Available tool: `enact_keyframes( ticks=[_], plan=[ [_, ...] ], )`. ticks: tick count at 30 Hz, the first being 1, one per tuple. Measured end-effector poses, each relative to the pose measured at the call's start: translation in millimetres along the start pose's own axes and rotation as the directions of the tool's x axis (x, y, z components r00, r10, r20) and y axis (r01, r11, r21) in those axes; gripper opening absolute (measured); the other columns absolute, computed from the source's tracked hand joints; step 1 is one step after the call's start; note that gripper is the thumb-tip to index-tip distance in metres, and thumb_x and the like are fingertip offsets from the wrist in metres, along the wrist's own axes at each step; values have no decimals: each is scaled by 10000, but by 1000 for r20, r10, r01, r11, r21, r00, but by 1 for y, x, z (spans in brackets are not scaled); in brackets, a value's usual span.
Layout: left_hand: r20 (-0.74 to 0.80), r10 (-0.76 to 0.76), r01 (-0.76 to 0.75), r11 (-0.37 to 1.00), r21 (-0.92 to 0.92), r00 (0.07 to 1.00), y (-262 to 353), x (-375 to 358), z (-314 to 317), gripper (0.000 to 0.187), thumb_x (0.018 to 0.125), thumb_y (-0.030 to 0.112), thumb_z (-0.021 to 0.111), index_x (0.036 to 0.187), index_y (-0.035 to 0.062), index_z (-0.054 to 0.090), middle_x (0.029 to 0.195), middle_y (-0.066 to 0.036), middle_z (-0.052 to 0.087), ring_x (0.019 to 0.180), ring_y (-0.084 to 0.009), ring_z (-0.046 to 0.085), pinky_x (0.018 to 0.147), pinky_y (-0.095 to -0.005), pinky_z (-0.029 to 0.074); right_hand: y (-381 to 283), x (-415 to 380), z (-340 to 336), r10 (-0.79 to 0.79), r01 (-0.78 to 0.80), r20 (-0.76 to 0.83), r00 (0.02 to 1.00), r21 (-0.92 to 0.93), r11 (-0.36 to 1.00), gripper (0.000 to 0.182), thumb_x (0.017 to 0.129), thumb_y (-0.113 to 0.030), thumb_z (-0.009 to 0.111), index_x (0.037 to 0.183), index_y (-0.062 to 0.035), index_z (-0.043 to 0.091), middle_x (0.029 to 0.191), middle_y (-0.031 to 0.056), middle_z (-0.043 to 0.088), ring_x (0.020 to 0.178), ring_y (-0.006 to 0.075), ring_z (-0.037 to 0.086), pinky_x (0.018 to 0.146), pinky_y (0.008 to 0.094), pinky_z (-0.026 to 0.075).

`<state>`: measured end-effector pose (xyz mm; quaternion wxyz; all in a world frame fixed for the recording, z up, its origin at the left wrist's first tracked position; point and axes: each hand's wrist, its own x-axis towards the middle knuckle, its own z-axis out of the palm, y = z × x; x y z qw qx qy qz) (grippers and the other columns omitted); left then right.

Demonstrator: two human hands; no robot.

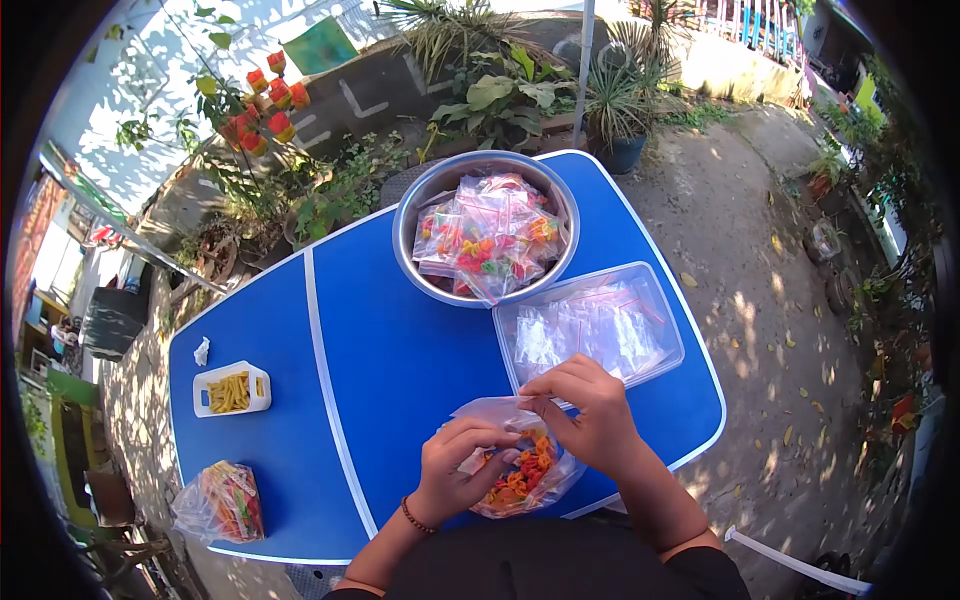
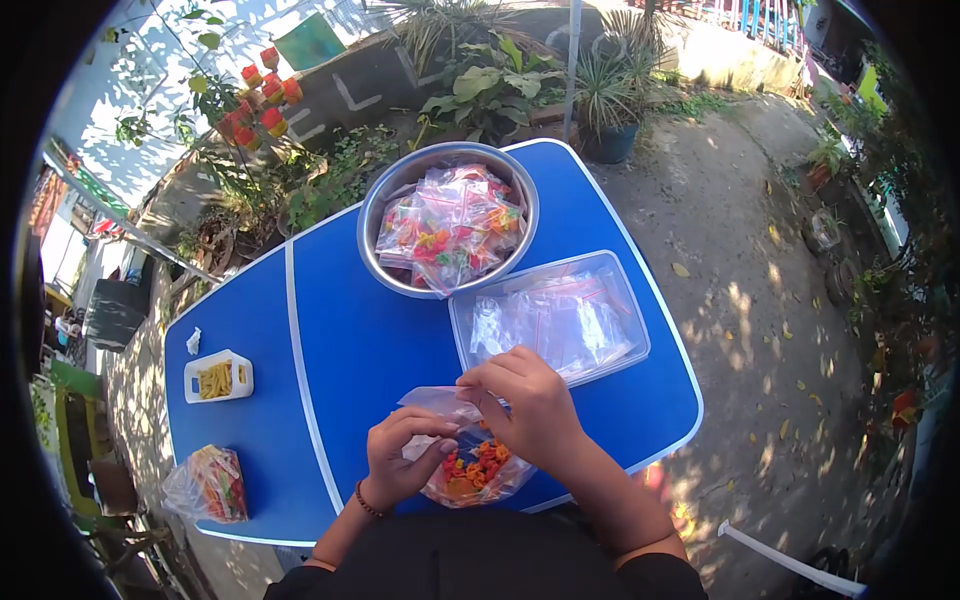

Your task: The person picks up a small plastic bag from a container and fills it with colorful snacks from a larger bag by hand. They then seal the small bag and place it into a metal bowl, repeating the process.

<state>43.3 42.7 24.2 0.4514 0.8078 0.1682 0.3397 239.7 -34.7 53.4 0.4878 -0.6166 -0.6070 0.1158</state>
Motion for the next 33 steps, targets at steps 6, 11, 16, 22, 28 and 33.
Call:
enact_keyframes(
  ticks=[6,11,16,22,28,33],
  plan=[
    [-388,-43,123,975,186,921,15,-30,-17,502,815,185,846,1247,36,637,1302,-165,638,1128,-229,645,893,-349,532,-15,3,25,-119,105,303,946,64,992,147,755,-9,774,894,-37,733,844,78,699,784,249,647,698,351,524],
    [-16,-330,325,934,-147,944,5,-46,-23,392,954,134,685,1314,-9,626,1263,-184,682,1145,-281,680,978,-366,529,-21,-4,41,-143,87,349,926,172,981,168,743,-16,775,891,-29,696,844,89,675,808,285,661,715,383,543],
    [-153,-467,360,818,-449,871,-2,-62,-10,287,1031,104,575,1264,-52,638,1142,-185,723,1006,-247,729,899,-338,582,-32,-13,35,87,-149,285,955,204,967,158,755,-39,731,889,-13,651,897,122,673,814,341,667,760,412,557],
    [-134,-516,366,744,-559,846,-2,-62,-13,271,1039,119,568,1216,-70,647,1113,-173,725,1043,-235,709,940,-353,572,11,-58,63,17,59,646,763,-96,994,220,767,-141,727,954,-28,705,1059,151,689,924,353,675,850,445,536],
    [-142,-524,370,743,-557,840,0,-61,-11,274,1034,115,579,1225,-69,652,1146,-166,721,1047,-203,702,952,-324,556,-6,-68,79,-103,295,535,838,-287,911,408,701,-329,811,992,-55,725,1095,159,654,1015,381,637,885,469,529],
    [-125,-553,417,741,-526,824,-5,-64,-6,266,1024,82,588,1230,-72,652,1148,-166,723,1056,-197,699,943,-312,552,2,-79,87,-104,305,525,844,-312,900,397,689,-355,816,946,-65,731,1048,143,644,1005,356,635,852,457,539]
  ],
)
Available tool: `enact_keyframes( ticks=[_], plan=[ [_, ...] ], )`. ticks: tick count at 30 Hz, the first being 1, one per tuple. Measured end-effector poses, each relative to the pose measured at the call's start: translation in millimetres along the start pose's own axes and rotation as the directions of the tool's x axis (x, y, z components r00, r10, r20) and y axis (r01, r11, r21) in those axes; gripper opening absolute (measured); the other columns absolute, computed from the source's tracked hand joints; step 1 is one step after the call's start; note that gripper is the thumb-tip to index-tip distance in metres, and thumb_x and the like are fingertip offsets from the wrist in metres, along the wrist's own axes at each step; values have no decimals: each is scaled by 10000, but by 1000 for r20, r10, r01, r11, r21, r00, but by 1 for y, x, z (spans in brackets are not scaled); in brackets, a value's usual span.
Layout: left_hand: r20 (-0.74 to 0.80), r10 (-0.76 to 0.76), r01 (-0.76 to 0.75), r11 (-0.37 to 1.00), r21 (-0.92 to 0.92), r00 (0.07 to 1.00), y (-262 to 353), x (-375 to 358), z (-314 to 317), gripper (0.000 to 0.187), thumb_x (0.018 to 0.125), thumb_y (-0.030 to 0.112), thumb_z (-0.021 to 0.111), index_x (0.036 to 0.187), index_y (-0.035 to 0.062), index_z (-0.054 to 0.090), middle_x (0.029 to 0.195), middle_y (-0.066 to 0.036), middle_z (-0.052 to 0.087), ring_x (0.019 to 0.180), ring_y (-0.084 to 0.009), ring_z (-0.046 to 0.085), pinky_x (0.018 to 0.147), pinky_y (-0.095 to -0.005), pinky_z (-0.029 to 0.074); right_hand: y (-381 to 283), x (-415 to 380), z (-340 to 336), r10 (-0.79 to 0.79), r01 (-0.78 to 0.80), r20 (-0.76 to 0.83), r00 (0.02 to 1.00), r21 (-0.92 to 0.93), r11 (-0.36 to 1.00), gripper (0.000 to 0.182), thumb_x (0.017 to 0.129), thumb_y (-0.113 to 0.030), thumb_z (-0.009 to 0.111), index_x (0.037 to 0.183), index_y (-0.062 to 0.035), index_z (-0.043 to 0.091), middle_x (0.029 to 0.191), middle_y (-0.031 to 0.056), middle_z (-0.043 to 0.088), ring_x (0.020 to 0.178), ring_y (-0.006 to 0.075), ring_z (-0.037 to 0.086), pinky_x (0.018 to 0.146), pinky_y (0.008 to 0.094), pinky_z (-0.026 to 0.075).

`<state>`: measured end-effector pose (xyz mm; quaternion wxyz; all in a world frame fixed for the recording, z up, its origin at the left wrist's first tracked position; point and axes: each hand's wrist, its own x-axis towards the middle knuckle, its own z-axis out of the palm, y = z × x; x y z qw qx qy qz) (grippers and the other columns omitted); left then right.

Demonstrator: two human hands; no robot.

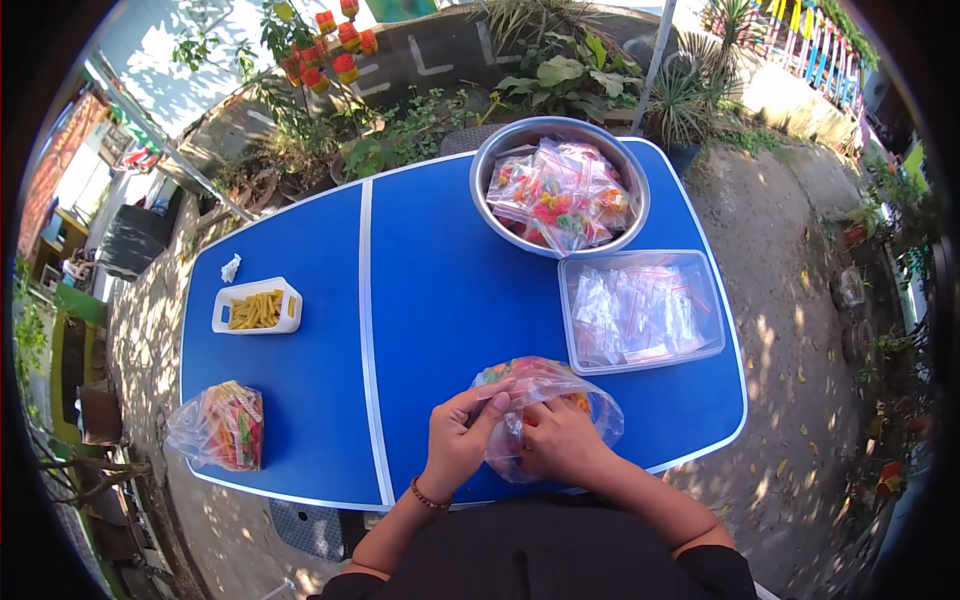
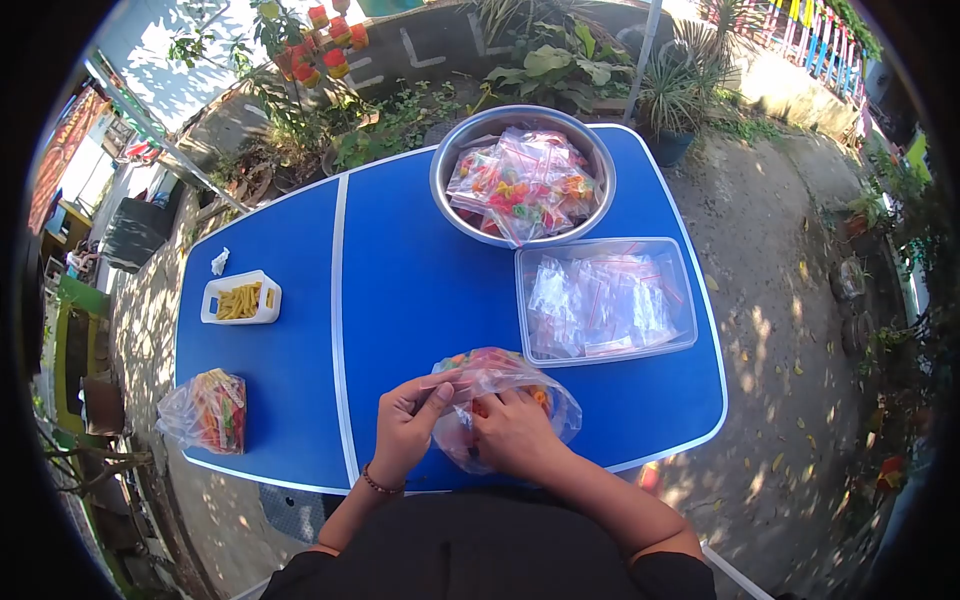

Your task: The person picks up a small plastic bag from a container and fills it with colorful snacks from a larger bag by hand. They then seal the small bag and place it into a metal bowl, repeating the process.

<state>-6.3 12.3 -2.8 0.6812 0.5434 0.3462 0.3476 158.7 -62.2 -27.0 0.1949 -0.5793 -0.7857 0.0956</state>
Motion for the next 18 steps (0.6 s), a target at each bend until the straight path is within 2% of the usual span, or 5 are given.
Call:
enact_keyframes(
  ticks=[7,10,13,15,18],
  plan=[
    [-7,43,-42,992,118,999,-2,5,4,231,998,75,627,1179,-54,693,1150,-143,731,1060,-166,692,926,-283,542,15,-16,-40,232,-247,94,968,214,945,214,769,-117,760,957,-23,722,1002,129,662,965,312,655,816,399,561],
    [69,300,-301,857,419,951,-3,11,3,217,982,80,648,1160,-24,717,1160,-151,732,1055,-153,693,889,-282,546,15,-22,-56,274,-279,57,960,264,923,237,774,-56,747,1004,-8,710,1017,142,667,970,326,658,838,399,556],
    [24,168,-170,963,210,985,-5,6,9,221,961,88,674,1158,1,726,1124,-151,744,991,-146,711,834,-285,554,15,-30,-61,296,-293,27,955,262,920,283,773,-34,739,1051,2,696,1045,160,668,984,341,657,858,404,549],
    [78,54,-67,984,167,996,-3,4,10,222,959,88,672,1154,-4,724,1087,-143,754,942,-150,720,813,-285,558,14,-32,-64,329,-330,52,943,280,902,311,768,-13,730,1075,9,686,1054,171,667,988,347,655,870,407,545],
    [200,-33,-20,966,258,979,2,6,9,221,975,96,657,1153,-19,719,1079,-134,756,964,-157,720,837,-277,560,14,-32,-64,323,-326,59,945,276,904,308,770,-8,713,1075,18,685,1056,183,666,990,356,653,876,416,544]
  ],
)
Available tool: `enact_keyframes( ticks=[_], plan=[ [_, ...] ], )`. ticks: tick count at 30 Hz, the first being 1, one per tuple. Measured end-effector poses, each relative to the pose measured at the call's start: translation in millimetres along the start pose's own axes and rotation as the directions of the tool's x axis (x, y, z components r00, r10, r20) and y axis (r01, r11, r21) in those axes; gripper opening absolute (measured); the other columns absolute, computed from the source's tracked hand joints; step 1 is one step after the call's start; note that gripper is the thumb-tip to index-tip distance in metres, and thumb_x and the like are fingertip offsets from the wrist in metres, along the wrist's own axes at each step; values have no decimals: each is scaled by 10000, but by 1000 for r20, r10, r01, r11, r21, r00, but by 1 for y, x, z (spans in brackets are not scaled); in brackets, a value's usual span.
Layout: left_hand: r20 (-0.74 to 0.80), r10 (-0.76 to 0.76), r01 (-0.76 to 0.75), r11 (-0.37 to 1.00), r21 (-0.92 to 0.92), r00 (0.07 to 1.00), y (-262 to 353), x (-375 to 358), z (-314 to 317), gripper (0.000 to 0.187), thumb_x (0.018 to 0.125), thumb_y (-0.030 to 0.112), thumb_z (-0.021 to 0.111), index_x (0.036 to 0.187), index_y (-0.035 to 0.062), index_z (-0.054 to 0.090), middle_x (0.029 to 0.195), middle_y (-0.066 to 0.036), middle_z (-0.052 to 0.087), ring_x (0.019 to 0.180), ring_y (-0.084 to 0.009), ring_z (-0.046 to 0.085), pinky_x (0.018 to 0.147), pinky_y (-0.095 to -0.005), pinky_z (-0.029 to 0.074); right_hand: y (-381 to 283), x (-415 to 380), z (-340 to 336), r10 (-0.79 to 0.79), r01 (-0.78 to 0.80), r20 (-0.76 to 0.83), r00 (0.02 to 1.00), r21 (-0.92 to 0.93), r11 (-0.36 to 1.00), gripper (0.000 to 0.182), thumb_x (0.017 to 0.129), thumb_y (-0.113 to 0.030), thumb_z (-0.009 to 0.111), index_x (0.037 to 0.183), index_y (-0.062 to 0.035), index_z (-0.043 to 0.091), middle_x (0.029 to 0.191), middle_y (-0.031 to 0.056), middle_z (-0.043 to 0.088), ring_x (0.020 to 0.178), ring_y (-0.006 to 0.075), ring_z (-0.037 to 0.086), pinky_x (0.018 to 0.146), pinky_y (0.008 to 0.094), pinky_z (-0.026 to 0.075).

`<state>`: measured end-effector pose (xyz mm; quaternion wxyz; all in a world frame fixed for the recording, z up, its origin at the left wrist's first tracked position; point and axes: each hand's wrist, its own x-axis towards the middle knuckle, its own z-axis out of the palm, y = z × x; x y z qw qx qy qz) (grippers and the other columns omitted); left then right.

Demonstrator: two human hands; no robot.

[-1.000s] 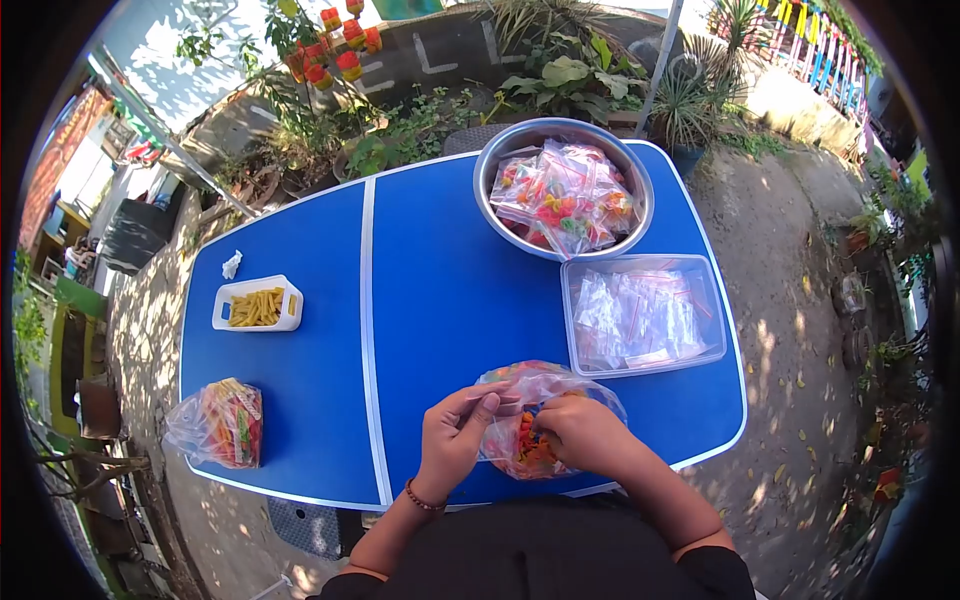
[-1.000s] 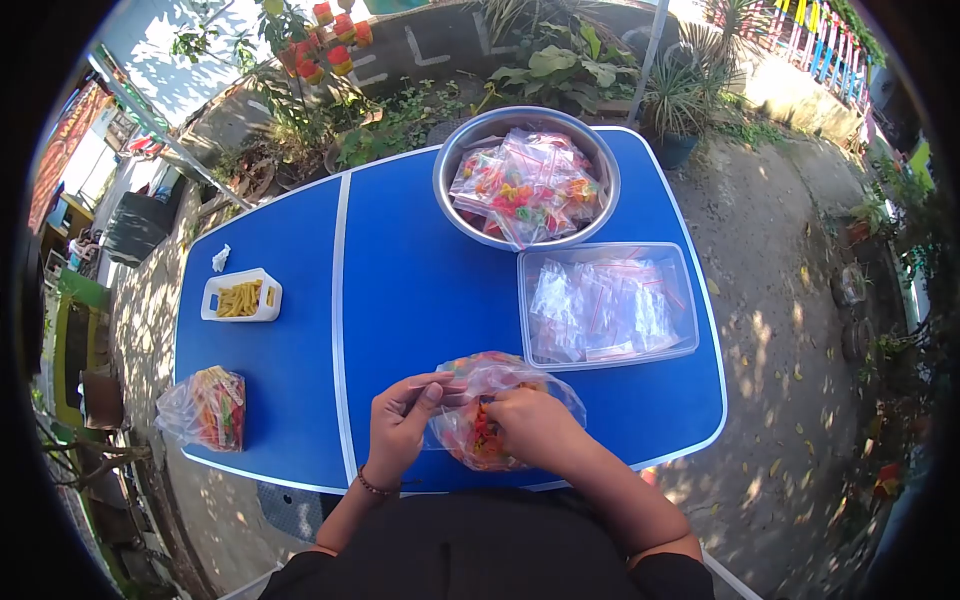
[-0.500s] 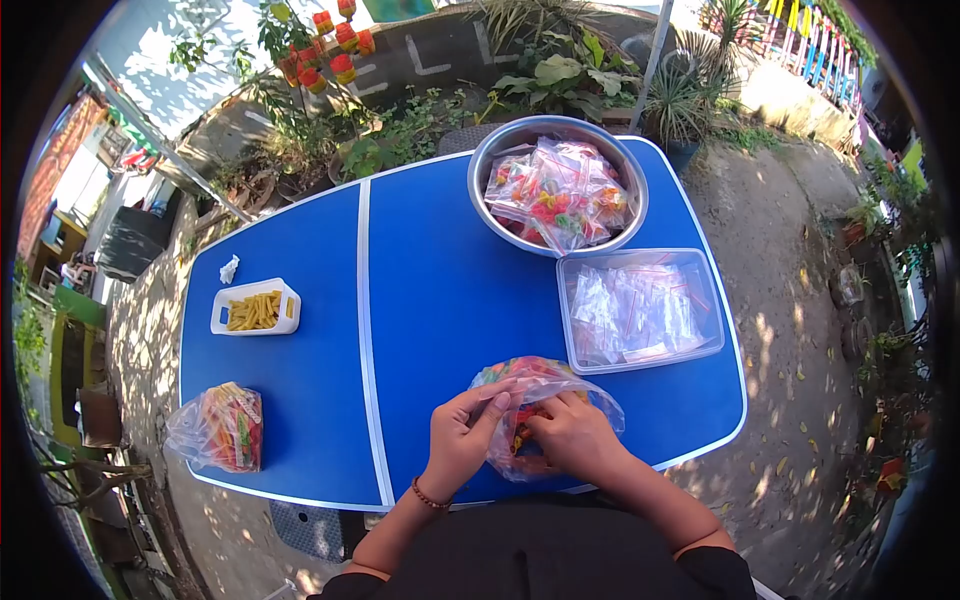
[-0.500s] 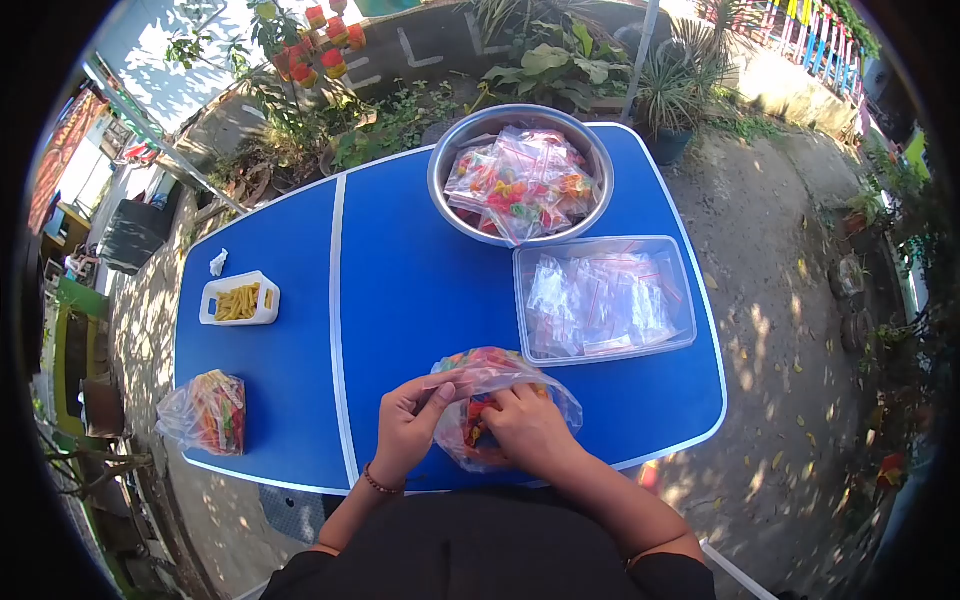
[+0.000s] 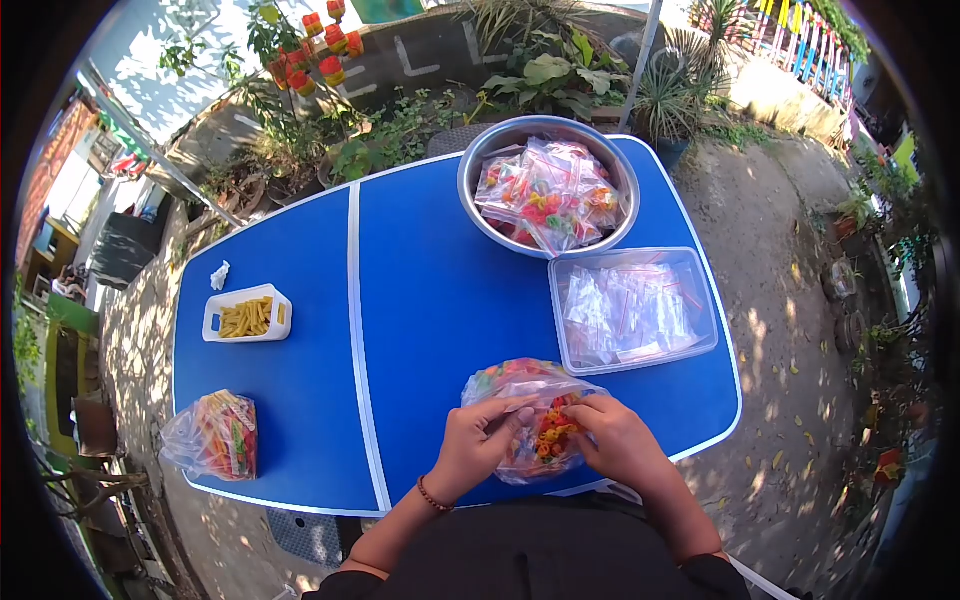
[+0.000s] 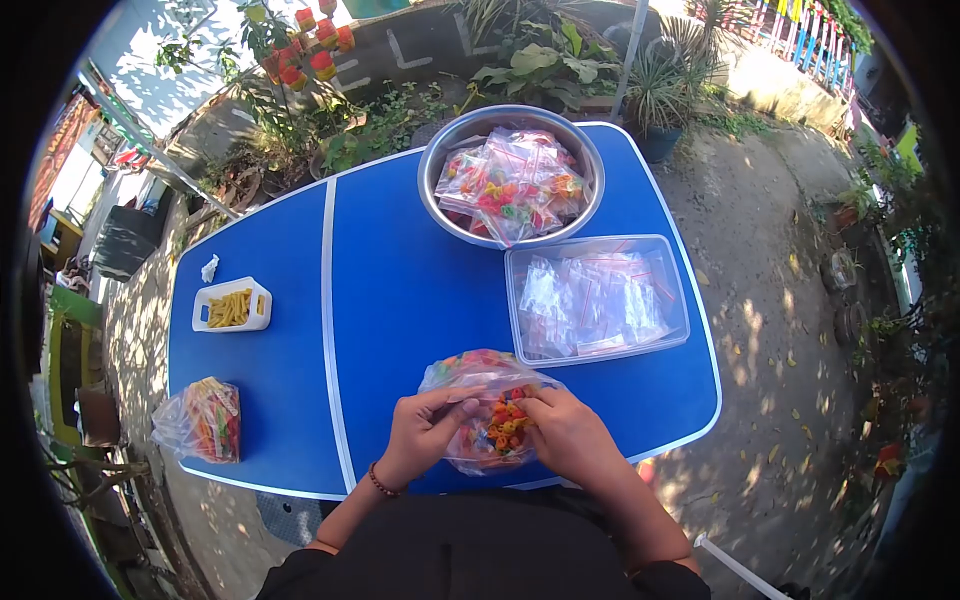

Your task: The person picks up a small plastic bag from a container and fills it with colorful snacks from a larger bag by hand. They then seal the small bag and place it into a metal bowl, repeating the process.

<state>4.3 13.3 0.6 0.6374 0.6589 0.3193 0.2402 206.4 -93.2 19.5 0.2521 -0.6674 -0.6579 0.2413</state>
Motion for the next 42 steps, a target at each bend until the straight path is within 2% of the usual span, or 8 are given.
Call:
enact_keyframes(
  ticks=[4,10,18,24,30,33,36,42],
  plan=[
    [120,-79,55,980,194,990,-4,7,-3,211,979,98,653,1148,-6,725,1073,-117,758,968,-138,713,850,-277,559,3,3,5,-45,45,8,999,-20,999,269,779,1,681,1047,15,686,1039,176,668,984,360,651,870,421,545],
    [-79,269,-246,943,222,960,-21,20,2,219,953,107,669,1140,7,724,1006,-147,753,854,-182,731,758,-302,560,15,12,21,-54,50,-86,995,-51,997,129,784,-6,670,913,-10,666,1009,146,671,956,348,649,841,428,547],
    [-91,58,-51,996,78,994,-26,6,-2,231,940,77,705,1139,-40,724,1030,-135,764,901,-165,740,804,-276,600,13,15,6,-99,100,-184,978,-3,995,134,777,28,718,900,-17,689,917,115,692,846,289,653,733,370,537],
    [-50,24,-19,996,90,998,-13,-1,0,231,851,62,779,1073,4,761,909,-110,767,778,-114,719,696,-256,571,-4,9,12,157,13,-273,949,533,846,172,761,44,785,907,-30,732,889,89,714,742,158,613,653,293,490],
    [-1,159,-155,966,205,987,-2,-3,-1,280,817,63,803,1091,30,759,939,-119,766,792,-127,735,695,-259,572,-7,18,11,-241,313,-306,921,215,925,139,772,-37,797,901,-56,749,910,66,680,783,234,618,708,323,511],
    [8,184,-181,958,222,983,1,-4,-2,285,836,68,791,1115,31,750,972,-131,765,840,-139,745,711,-258,575,-13,16,0,-237,276,-261,936,124,953,140,792,-96,788,923,-69,749,958,67,660,859,248,629,728,340,519],
    [-24,125,-120,982,145,992,-6,-5,-1,258,879,81,763,1127,10,740,983,-125,767,867,-135,740,723,-253,574,-6,12,12,63,74,-285,957,444,893,170,778,-95,776,946,-85,747,946,66,645,821,243,601,706,348,512],
    [-84,-80,58,969,-241,993,-12,-6,3,239,962,114,698,1134,-51,719,962,-84,760,842,-100,705,701,-241,565,2,8,28,-86,80,-30,996,-156,985,176,760,-124,755,920,-60,717,979,94,647,901,310,655,777,397,555]
  ],
)
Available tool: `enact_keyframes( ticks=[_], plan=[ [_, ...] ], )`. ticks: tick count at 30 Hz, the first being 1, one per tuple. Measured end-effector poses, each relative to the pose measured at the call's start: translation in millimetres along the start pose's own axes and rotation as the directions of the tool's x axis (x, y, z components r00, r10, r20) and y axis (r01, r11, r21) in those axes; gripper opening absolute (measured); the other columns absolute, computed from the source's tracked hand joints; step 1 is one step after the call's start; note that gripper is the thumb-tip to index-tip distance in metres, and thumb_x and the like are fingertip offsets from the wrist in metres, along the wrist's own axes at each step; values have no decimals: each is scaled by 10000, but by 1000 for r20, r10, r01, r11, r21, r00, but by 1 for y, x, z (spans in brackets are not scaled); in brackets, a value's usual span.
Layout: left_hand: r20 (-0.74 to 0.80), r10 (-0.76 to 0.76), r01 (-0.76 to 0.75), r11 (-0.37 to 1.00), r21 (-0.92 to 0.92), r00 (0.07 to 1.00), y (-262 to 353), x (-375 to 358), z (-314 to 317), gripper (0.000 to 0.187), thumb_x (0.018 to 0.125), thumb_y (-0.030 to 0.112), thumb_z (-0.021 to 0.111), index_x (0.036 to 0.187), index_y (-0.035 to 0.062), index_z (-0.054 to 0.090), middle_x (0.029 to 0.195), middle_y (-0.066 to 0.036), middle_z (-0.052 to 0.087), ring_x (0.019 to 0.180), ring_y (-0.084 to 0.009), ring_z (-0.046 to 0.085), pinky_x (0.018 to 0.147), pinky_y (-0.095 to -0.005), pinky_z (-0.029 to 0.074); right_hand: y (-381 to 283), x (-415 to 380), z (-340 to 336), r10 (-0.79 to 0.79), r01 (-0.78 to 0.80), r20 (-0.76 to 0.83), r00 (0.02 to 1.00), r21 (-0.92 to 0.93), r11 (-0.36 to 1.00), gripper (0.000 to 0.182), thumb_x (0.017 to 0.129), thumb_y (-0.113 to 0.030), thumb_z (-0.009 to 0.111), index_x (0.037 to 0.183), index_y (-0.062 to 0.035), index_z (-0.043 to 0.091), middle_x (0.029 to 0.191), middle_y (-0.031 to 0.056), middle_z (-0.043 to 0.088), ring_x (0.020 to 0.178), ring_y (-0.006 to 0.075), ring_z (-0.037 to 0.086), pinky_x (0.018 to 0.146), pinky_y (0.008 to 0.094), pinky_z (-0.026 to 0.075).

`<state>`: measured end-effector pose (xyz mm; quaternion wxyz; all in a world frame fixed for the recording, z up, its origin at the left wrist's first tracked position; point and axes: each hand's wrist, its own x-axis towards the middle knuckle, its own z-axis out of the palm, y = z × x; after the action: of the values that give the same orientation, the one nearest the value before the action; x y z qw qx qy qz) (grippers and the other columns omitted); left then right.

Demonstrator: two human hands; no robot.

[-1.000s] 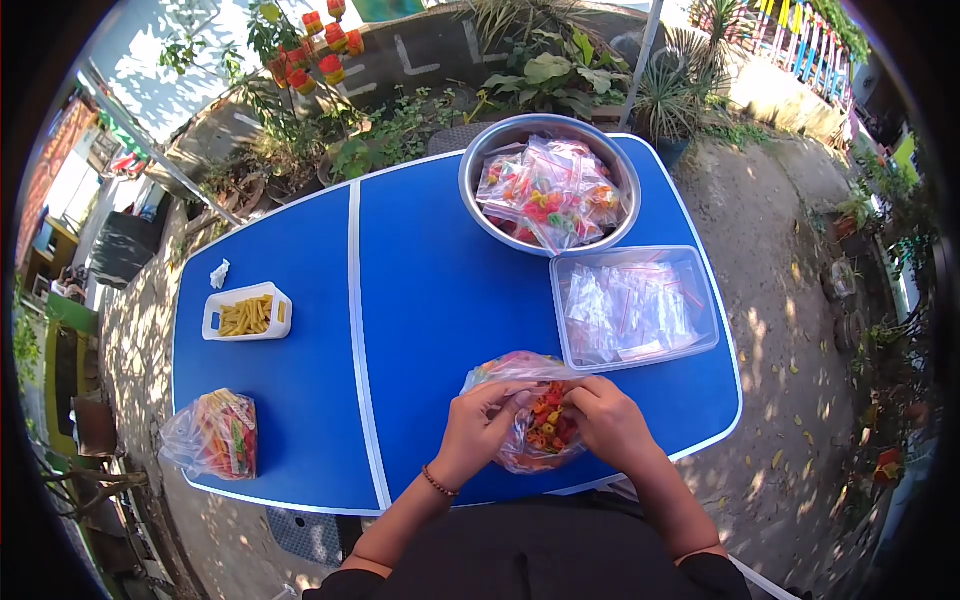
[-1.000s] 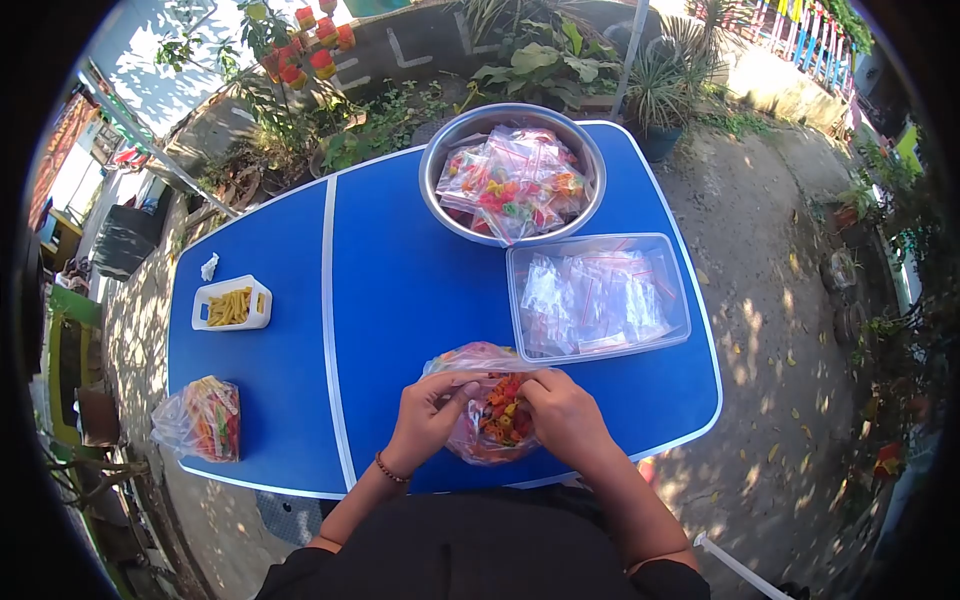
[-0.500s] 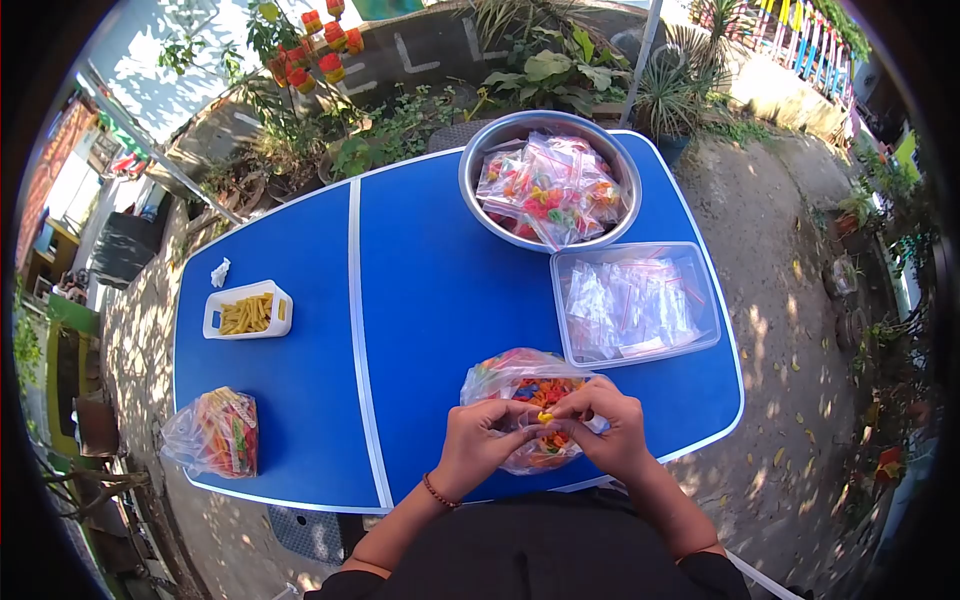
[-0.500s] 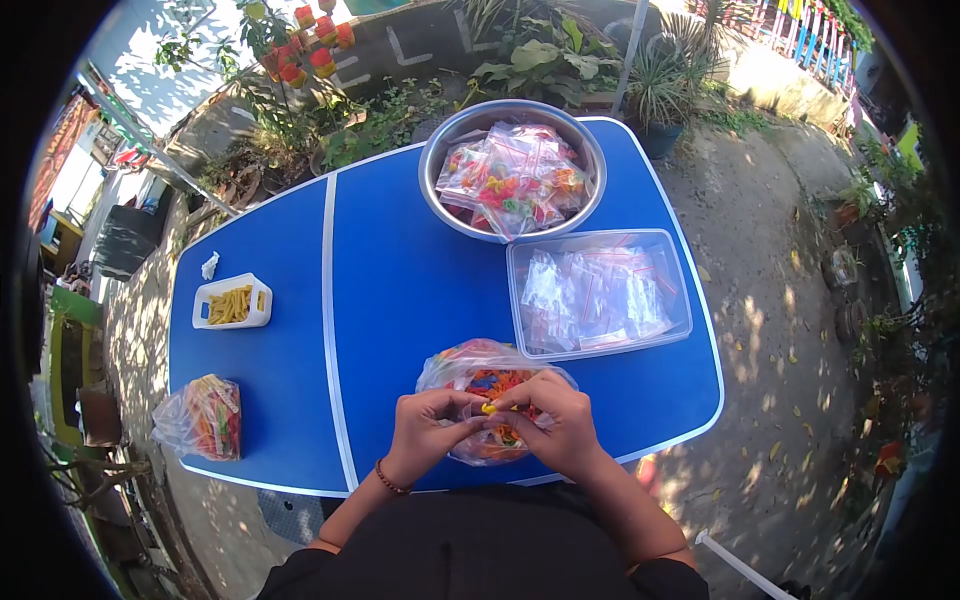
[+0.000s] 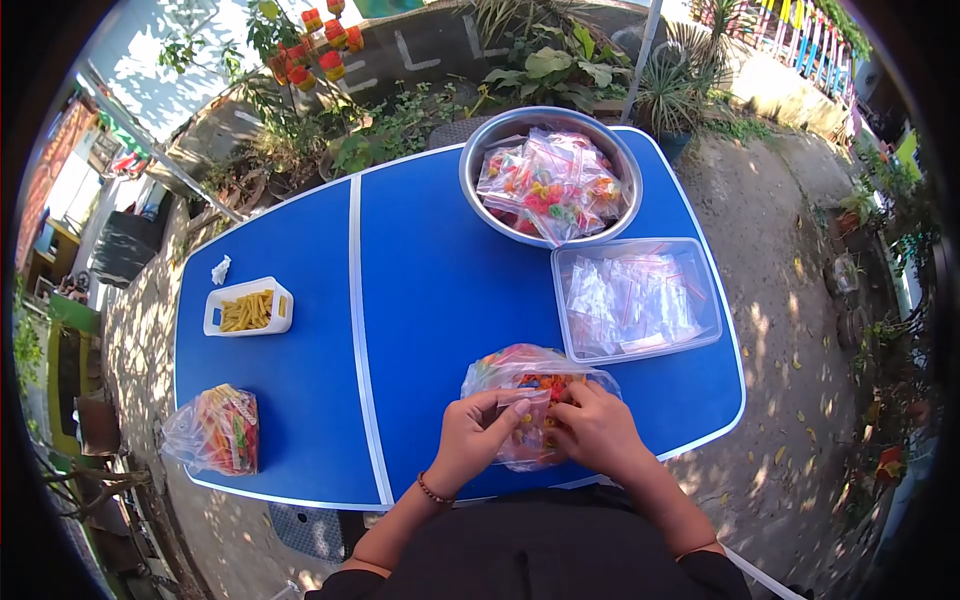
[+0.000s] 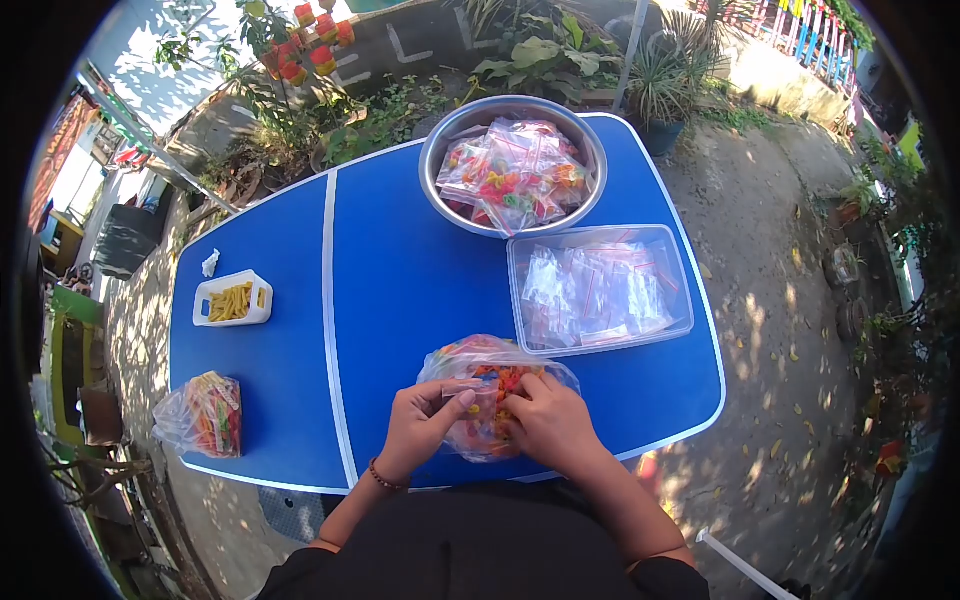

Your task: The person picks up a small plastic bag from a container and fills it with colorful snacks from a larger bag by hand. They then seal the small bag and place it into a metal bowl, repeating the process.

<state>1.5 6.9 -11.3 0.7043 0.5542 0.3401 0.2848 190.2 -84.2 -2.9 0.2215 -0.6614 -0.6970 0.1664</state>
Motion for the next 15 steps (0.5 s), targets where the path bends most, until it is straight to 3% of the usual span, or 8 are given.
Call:
enact_keyframes(
  ticks=[3,6,9,12,15],
  plan=[
    [-3,-33,32,996,-78,999,-2,3,-2,237,968,119,693,1127,-55,718,940,-79,756,812,-89,694,677,-235,558,0,2,0,-43,43,-38,998,-8,999,183,756,-82,732,937,-58,720,939,103,647,886,325,662,782,406,559],
    [38,-24,24,1000,1,999,-3,1,-9,233,943,98,720,1119,-56,717,962,-108,759,850,-115,712,743,-253,575,7,1,1,12,13,-118,993,207,978,183,777,-18,748,956,-45,722,954,107,679,865,287,691,769,370,564],
    [77,3,-15,987,160,997,0,-1,-11,231,900,86,766,1082,-52,729,958,-113,764,854,-123,723,762,-256,584,-5,0,-11,293,-158,-117,949,628,762,233,762,45,763,979,-24,715,970,111,710,877,231,721,760,341,576],
    [110,56,-88,944,317,992,6,-3,-8,232,853,80,805,1046,-36,747,937,-101,767,833,-111,723,737,-249,584,-1,-1,-5,260,20,-197,945,830,557,229,752,78,778,958,-9,730,936,107,727,880,208,737,727,318,581],
    [136,114,-157,914,374,984,13,-3,-5,234,825,75,823,1032,-13,762,930,-95,770,834,-106,724,731,-249,585,-1,2,-12,64,98,-226,972,639,763,193,762,40,790,943,-21,763,938,114,724,889,228,706,808,332,560]
  ],
)
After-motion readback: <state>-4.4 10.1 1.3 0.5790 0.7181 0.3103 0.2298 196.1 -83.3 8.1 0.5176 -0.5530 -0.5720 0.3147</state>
